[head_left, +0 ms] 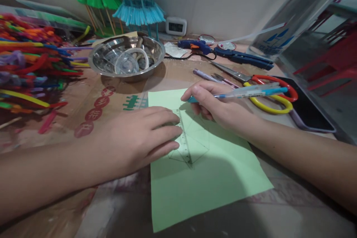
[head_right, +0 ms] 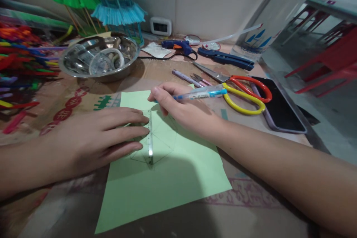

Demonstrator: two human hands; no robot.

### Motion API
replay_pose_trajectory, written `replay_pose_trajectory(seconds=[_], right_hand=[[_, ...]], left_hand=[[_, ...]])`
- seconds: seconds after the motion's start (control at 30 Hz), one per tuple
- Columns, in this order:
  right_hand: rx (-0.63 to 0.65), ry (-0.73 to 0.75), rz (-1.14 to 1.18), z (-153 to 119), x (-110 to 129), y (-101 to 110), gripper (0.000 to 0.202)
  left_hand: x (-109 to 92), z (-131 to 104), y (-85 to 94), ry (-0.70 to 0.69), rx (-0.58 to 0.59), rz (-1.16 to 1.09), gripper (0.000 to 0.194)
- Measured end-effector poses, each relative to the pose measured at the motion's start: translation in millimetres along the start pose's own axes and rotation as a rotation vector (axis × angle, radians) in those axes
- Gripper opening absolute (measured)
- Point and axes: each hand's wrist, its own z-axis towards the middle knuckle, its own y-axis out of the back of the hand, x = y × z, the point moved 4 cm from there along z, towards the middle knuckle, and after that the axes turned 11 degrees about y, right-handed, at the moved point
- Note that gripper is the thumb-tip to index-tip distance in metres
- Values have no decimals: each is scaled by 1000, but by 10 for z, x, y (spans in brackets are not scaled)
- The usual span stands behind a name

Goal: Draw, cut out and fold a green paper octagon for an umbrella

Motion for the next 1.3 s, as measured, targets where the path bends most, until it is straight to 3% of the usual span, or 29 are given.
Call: replay_pose_trajectory(seconds=[0.57,0.87,1.3], right_hand=[[15,33,6,10,-4,-11,58],[21,37,5,16,-29,-9,41],[-28,-4,26,11,-11,3,52]], left_hand=[[-5,13,-7,1,-2,10,24],[-10,15,-8,-1,4,12,26],[-29,39,7,-14,-19,14,26]])
